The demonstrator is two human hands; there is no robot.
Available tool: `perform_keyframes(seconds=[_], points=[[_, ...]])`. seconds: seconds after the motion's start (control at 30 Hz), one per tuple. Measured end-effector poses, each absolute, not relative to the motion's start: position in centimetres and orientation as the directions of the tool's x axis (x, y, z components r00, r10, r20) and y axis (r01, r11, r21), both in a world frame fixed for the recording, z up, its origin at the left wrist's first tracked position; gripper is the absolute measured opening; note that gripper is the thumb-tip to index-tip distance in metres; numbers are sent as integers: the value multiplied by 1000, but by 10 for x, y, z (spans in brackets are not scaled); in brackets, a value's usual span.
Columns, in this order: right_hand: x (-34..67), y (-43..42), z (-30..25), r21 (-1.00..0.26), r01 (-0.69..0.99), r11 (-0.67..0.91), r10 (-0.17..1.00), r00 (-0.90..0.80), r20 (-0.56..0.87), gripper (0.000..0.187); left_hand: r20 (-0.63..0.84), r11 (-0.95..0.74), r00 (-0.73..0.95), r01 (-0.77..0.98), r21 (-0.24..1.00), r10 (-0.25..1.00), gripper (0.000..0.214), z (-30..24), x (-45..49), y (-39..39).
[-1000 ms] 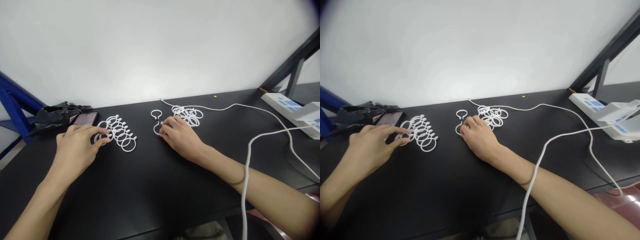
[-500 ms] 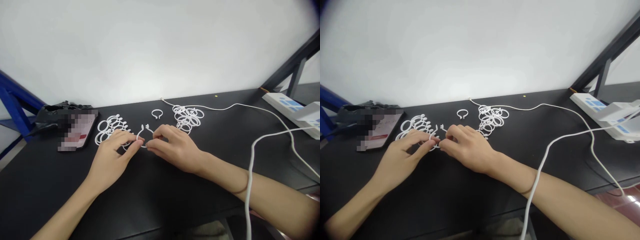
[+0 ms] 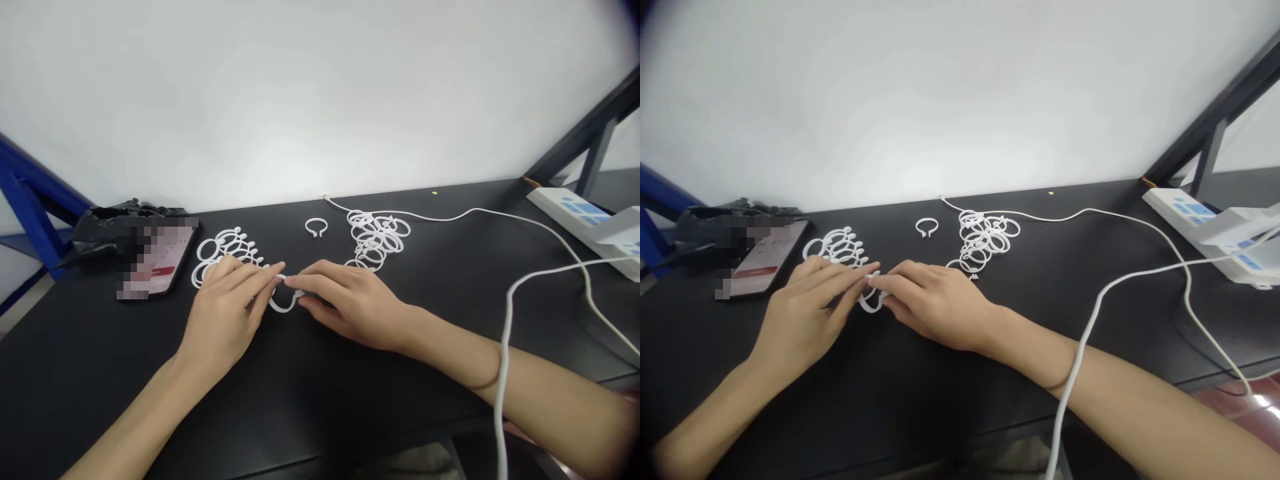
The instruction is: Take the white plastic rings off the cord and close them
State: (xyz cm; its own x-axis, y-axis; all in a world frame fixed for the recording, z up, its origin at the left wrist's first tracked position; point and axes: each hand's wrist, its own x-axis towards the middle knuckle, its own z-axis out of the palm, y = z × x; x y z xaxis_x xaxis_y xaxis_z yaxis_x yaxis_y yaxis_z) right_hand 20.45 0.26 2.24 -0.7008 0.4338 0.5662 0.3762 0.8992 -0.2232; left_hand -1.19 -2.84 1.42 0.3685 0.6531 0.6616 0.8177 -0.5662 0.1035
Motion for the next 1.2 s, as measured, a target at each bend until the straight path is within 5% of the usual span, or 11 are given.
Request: perform_keyframes(seconds=[0.7, 1.03, 1.2], points=[[208, 1, 24, -387, 315, 867, 492, -666, 560, 13, 578, -595, 423, 791, 140, 698, 39, 20, -6, -39], [207, 3, 17, -433, 306, 848, 521, -633, 572, 16, 585, -591, 417, 795, 135, 696, 27, 19, -3, -38], [204, 16, 20, -358, 514, 779, 625, -593, 508, 29, 592, -521, 346, 840, 150, 728, 24, 20, -19, -32]])
